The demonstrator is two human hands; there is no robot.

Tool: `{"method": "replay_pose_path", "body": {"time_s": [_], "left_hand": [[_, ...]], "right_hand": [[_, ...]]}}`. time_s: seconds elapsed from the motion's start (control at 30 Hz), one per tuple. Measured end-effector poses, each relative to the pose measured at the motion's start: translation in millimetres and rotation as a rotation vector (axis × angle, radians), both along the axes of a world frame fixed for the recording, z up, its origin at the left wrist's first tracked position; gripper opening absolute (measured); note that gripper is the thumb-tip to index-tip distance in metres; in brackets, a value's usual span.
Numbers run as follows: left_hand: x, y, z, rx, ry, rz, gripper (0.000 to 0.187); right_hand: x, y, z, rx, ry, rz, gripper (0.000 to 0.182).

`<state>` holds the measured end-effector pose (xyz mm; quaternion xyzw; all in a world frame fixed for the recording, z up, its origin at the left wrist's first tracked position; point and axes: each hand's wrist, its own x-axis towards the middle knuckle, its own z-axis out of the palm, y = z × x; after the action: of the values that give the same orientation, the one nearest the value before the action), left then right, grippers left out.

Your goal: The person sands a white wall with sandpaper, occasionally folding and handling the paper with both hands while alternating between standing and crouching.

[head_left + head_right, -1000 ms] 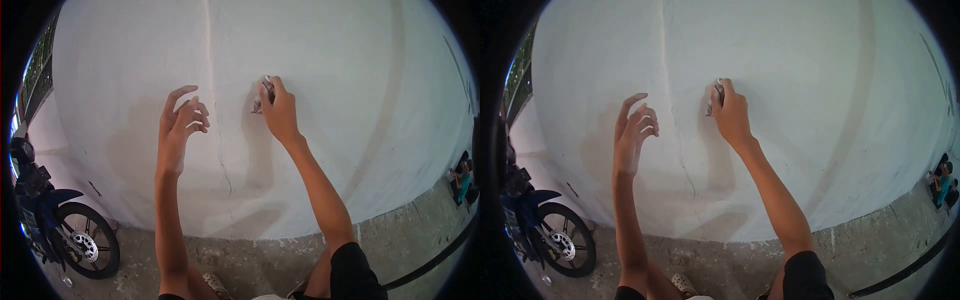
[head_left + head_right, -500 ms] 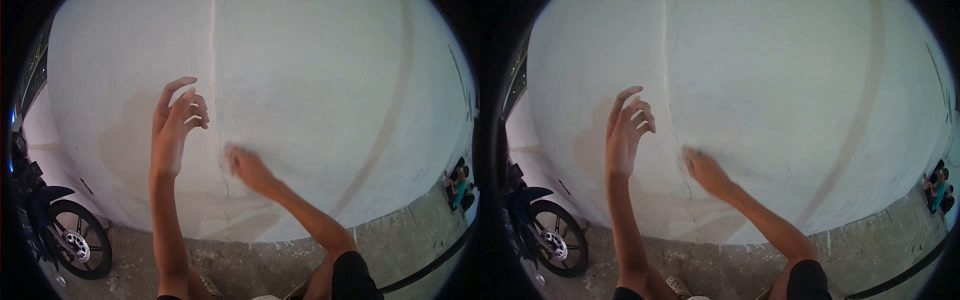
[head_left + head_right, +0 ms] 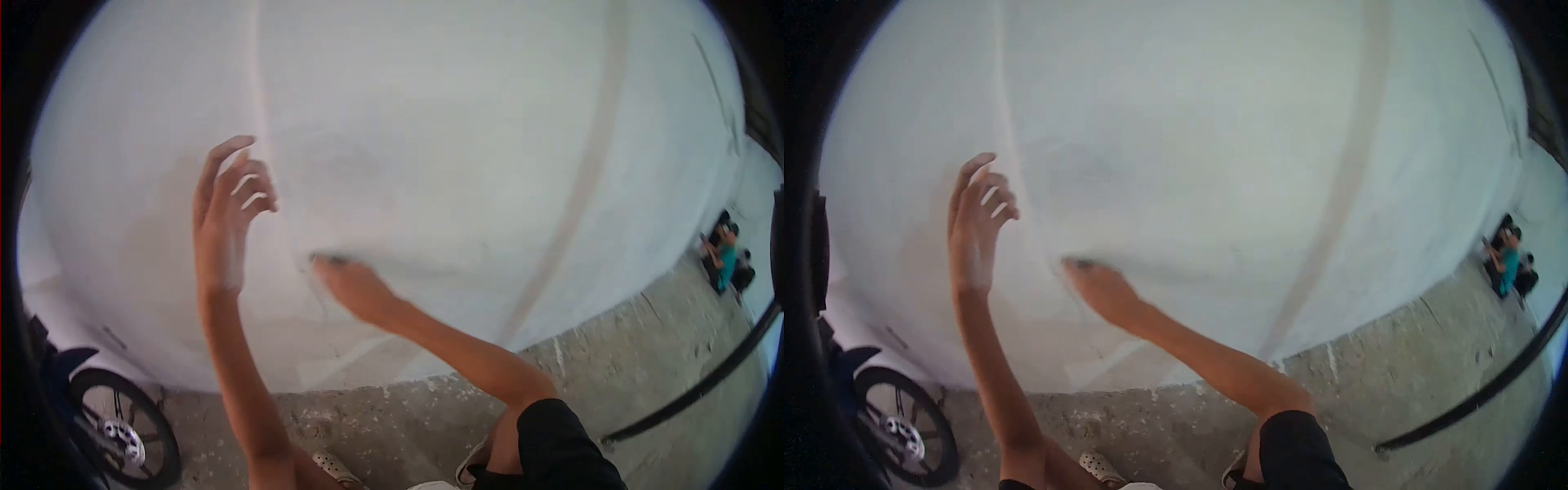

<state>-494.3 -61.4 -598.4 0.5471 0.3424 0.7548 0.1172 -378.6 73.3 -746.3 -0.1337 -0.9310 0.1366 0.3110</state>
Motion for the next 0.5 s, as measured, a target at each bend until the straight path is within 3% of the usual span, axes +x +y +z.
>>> {"method": "replay_pose_path", "body": {"time_s": [0.07, 0.13, 0.2, 0.27, 0.33, 0.37, 0.4, 0.43, 0.5], "left_hand": [[10.2, 5.8, -0.6, -0.020, 0.033, -0.019, 0.038], [21.1, 4.1, 1.4, -0.082, 0.042, 0.037, 0.031], [29.2, 1.1, 1.6, -0.089, 0.062, -0.002, 0.030], [31.5, 0.7, -0.6, -0.086, 0.096, 0.022, 0.031], [30.2, 2.6, -1.4, -0.087, 0.093, 0.026, 0.032], [29.3, 4.6, -1.7, -0.088, 0.094, 0.027, 0.033], [27.1, 6.9, -2.6, -0.092, 0.093, 0.027, 0.033], [23.3, 8.5, -3.6, -0.097, 0.106, 0.037, 0.035], [15.0, 12.1, -5.1, -0.103, 0.118, 0.047, 0.037]], "right_hand": [[22.7, 12.5, -45.4, -0.003, -0.046, -0.010, 0.025], [46.0, 11.4, -43.4, 0.018, -0.144, 0.079, 0.029], [62.9, 25.7, -33.1, -0.048, -0.244, 0.009, 0.030], [61.5, 57.0, -22.3, 0.413, 0.415, 0.058, 0.031], [102.4, 45.6, 62.1, -0.037, 0.274, -0.134, 0.025], [111.1, 67.5, 84.3, 0.014, 0.506, -0.065, 0.020], [125.8, 80.6, 116.7, 0.099, 0.562, -0.182, 0.016], [140.5, 71.0, 150.3, -0.112, 0.673, -0.139, 0.020], [163.7, 89.5, 187.2, 0.141, 0.778, -0.335, 0.025]]}}
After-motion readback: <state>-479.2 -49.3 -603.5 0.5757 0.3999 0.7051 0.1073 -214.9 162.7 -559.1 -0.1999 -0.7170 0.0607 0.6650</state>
